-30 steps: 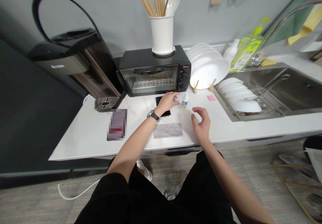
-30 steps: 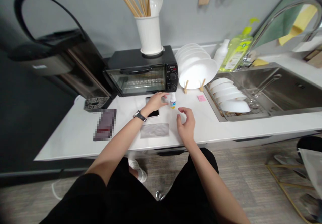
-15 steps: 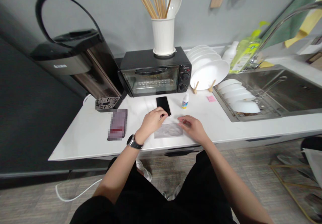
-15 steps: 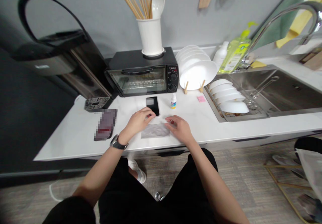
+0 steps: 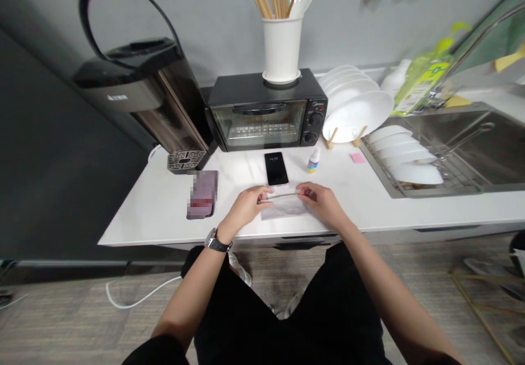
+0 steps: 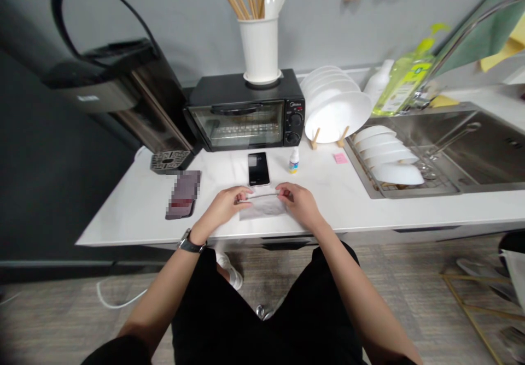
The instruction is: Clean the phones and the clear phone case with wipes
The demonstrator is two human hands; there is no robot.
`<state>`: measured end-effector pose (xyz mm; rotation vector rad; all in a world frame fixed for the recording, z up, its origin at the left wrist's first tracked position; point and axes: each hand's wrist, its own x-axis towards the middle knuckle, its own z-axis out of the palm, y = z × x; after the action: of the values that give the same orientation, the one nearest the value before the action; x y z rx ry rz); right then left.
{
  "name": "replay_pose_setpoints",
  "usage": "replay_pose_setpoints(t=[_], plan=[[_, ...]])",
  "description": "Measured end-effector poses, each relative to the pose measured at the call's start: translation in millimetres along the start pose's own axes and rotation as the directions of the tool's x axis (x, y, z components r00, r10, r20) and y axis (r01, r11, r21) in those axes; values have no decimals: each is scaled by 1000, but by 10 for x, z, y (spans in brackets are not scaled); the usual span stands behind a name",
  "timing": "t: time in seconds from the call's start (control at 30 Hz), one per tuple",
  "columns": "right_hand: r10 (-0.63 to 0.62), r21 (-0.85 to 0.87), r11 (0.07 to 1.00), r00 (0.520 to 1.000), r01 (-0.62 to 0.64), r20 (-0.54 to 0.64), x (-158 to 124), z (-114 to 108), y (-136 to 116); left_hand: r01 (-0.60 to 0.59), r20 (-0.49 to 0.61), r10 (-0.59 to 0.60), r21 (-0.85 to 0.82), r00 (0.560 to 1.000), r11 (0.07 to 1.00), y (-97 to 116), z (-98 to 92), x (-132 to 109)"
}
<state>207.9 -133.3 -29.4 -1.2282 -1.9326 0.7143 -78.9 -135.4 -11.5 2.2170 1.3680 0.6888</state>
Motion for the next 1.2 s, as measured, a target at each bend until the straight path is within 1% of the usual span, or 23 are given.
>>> replay_pose_setpoints(t=[0.07,0.17,0.23,0.3,0.37,0.43,0.53,0.6,0.63,0.7,0.8,0.87,0.93,1.0,1.07,1.1,1.13,1.2], plan=[[-11,20,1000,1000,11,-4,24,5,-20,24,-16,-24,2,1000,1000,-23,-26,-20],[-29,72,997,999,26,38,74,23,-46,59,-40,-59,3,997,998,-25,-60,-8],[-26,119,993,997,17,71,108,26,-35,58,-34,-58,-2,998,998,-11,-86,23],[-7,147,989,997,-4,73,136,8,3,37,-6,-37,-4,999,999,2,-116,53],[17,155,988,998,-25,54,157,-32,51,-20,21,20,20,1000,1000,6,-147,71],[37,178,983,999,-42,32,175,-83,79,-107,13,107,61,994,992,10,-171,75],[39,214,976,999,-34,-18,191,-158,40,-209,-79,220,118,972,971,56,-193,46],[1,199,980,999,8,-45,175,-198,-30,-239,-133,258,141,957,961,120,-204,-15],[-34,179,983,998,44,-55,153,-215,-69,-252,-142,273,149,952,956,157,-208,-63],[-127,132,982,989,135,-69,67,-249,-143,-278,-125,300,165,946,946,226,-209,-198],[-240,36,970,969,242,-59,-162,-300,-232,-301,-49,315,188,948,935,293,-184,-460],[-270,-25,963,963,270,0,-341,-327,-283,-310,16,313,187,950,932,316,-156,-615],[-265,-37,963,960,269,87,-477,-331,-326,-317,67,310,151,948,936,328,-128,-700],[-242,1,970,959,244,149,-523,-294,-348,-295,63,290,116,955,948,326,-98,-695],[-220,30,976,964,218,149,-478,-215,-335,-262,31,260,117,965,958,303,-64,-620],[-215,17,977,967,214,134,-435,-167,-313,-256,27,255,134,967,957,282,-46,-573],[-218,-18,975,968,222,125,-388,-119,-282,-264,45,260,150,965,953,257,-30,-530],[-234,-122,960,960,253,152,-315,-47,-207,-289,114,271,193,956,938,201,-10,-476]])
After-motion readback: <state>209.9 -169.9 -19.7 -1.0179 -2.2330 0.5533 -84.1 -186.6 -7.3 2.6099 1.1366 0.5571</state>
